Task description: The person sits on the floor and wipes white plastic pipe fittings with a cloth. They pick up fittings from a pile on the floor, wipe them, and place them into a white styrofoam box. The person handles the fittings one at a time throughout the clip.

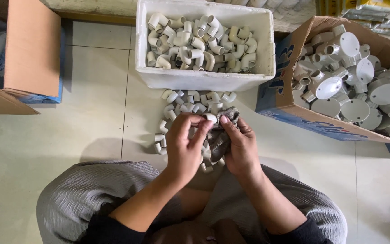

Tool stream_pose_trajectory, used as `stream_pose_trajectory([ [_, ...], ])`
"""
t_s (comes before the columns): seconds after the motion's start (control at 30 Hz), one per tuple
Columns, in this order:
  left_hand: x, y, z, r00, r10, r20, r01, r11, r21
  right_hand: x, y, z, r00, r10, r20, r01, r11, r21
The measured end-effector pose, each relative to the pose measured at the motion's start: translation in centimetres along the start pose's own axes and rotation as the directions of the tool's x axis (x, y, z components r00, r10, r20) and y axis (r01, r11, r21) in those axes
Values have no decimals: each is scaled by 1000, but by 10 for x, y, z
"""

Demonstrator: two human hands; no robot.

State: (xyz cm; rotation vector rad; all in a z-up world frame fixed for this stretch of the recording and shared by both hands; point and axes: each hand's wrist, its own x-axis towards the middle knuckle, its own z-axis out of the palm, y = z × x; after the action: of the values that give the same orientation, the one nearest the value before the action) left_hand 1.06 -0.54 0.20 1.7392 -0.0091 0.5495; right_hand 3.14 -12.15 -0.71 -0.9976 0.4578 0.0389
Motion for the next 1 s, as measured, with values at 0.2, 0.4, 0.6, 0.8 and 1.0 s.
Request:
stream_pose_trajectory([
  [0.2,-10,-45,6,612,-647,454,768,347,-539,-2,-25,12,981,35,189,-38,999,10],
  [0.4,0,-35,8,627,-719,300,769,508,-389,5,-22,-3,938,-225,263,339,752,-565],
  [0.6,4,-25,9,659,-667,347,751,558,-354,0,-18,-2,729,-471,496,670,348,-655],
  [0.8,-7,-52,8,681,-662,314,669,387,-635,7,-8,-18,269,-483,833,851,-287,-441],
  [1.0,10,-24,-2,739,-631,235,653,588,-477,-1,-22,4,471,-405,783,799,-181,-574],
])
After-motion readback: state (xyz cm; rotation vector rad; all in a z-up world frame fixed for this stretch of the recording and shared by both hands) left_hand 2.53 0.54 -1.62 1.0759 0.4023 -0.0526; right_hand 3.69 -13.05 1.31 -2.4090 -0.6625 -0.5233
